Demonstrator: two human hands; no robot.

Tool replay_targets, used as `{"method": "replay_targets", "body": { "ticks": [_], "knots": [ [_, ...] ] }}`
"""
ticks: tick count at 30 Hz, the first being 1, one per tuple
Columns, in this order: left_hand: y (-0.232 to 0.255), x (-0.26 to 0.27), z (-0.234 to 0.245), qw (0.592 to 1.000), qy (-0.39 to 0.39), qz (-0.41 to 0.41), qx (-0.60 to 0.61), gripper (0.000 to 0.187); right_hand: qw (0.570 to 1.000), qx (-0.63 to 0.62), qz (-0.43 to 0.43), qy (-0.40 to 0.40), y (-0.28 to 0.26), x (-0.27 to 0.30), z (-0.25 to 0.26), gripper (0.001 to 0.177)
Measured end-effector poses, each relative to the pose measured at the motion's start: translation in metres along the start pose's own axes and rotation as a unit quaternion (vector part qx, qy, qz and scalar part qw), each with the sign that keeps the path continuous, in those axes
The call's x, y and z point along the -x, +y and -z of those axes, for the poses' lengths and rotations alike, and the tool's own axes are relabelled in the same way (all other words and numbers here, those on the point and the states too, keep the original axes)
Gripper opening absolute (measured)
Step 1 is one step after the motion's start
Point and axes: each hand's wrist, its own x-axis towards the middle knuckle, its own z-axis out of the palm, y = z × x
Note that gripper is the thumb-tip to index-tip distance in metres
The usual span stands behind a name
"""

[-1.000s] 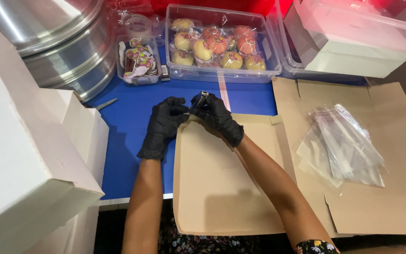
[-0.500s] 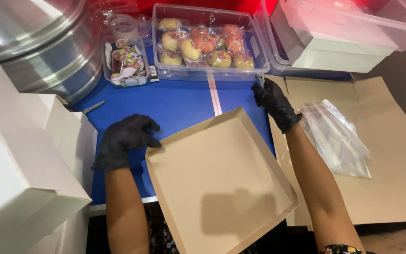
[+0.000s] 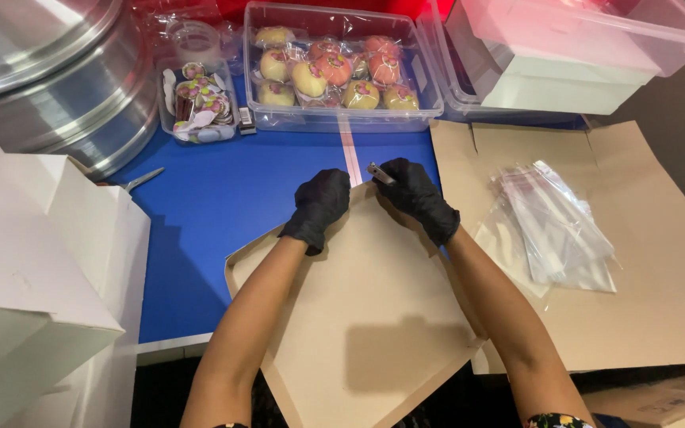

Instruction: The person is packaging individual pastries into plastic bags, sealing them with a handheld tool, and then placing them into a white cardboard box.

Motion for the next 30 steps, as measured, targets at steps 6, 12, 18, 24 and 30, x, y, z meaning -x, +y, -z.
{"method": "replay_targets", "body": {
  "ticks": [6,12,18,24,30],
  "knots": [
    [-0.026,0.035,0.012,0.951,0.041,-0.265,0.154,0.036,0.993,0.086,0.079,0.007,0.004,-0.001,-0.005,0.025],
    [-0.007,-0.019,-0.078,0.936,0.197,-0.275,0.101,0.027,0.997,0.055,0.039,0.045,0.022,-0.008,-0.010,0.033],
    [-0.014,-0.094,-0.111,0.833,0.166,-0.462,0.256,0.040,0.921,-0.297,-0.061,0.244,0.029,0.016,0.021,0.026],
    [-0.016,-0.071,-0.106,0.845,0.194,-0.414,0.276,0.030,0.821,-0.488,-0.201,0.218,0.006,0.025,0.015,0.051],
    [-0.027,-0.047,-0.089,0.892,0.227,-0.352,0.170,0.040,0.860,-0.470,-0.162,0.113,-0.012,0.027,0.018,0.040]
  ]
}}
